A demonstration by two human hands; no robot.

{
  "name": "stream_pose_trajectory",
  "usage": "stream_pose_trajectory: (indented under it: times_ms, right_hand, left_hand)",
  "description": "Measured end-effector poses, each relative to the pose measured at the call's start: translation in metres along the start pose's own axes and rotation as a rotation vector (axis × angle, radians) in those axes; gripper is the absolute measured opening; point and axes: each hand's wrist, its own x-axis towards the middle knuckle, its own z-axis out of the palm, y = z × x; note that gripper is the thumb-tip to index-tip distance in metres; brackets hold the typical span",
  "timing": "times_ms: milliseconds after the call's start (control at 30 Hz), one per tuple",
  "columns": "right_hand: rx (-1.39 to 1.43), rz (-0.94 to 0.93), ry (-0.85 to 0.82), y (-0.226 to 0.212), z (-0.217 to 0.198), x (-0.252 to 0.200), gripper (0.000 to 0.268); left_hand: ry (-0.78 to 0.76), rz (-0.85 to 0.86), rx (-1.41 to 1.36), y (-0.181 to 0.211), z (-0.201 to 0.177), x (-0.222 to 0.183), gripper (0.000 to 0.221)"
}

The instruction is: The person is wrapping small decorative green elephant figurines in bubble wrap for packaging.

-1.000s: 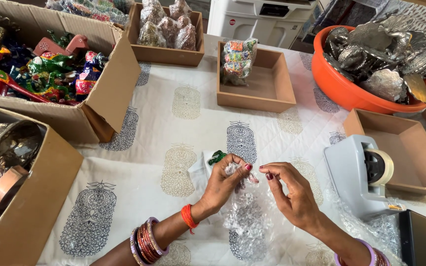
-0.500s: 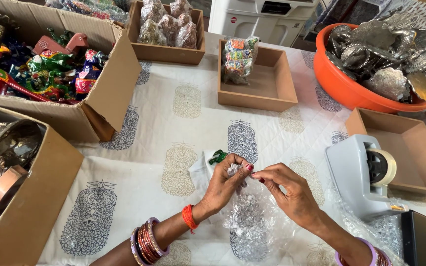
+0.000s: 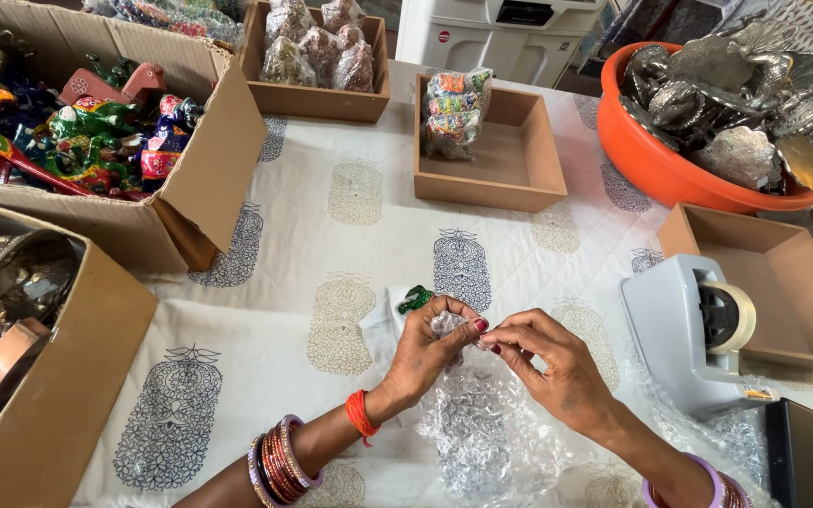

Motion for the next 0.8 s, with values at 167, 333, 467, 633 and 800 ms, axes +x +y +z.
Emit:
stream_pose_trajectory:
  times_ms: [167, 333, 467, 633, 800]
  right_hand:
    - [-0.093, -0.059, 0.028, 0.003, -0.002, -0.002, 0.024]
    - [-0.127, -0.106, 0.060, 0.006, 0.000, -0.006, 0.023]
    - [-0.152, -0.110, 0.066, 0.010, 0.002, -0.009, 0.022]
    - [-0.148, -0.162, 0.088, 0.010, 0.002, -0.012, 0.020]
    - [-0.147, -0.111, 0.053, 0.014, 0.003, -0.017, 0.017]
  left_hand:
    - [0.003, 0.011, 0.039, 0.001, 0.002, 0.000, 0.020]
    - [-0.015, 0.033, 0.025, 0.002, 0.002, -0.002, 0.019]
    - [0.015, -0.074, -0.025, 0.004, 0.003, -0.003, 0.017]
    - [0.030, -0.101, -0.133, 0.001, 0.002, 0.000, 0.017]
    - [0.058, -0.136, -0.153, 0.007, 0.002, 0.000, 0.019]
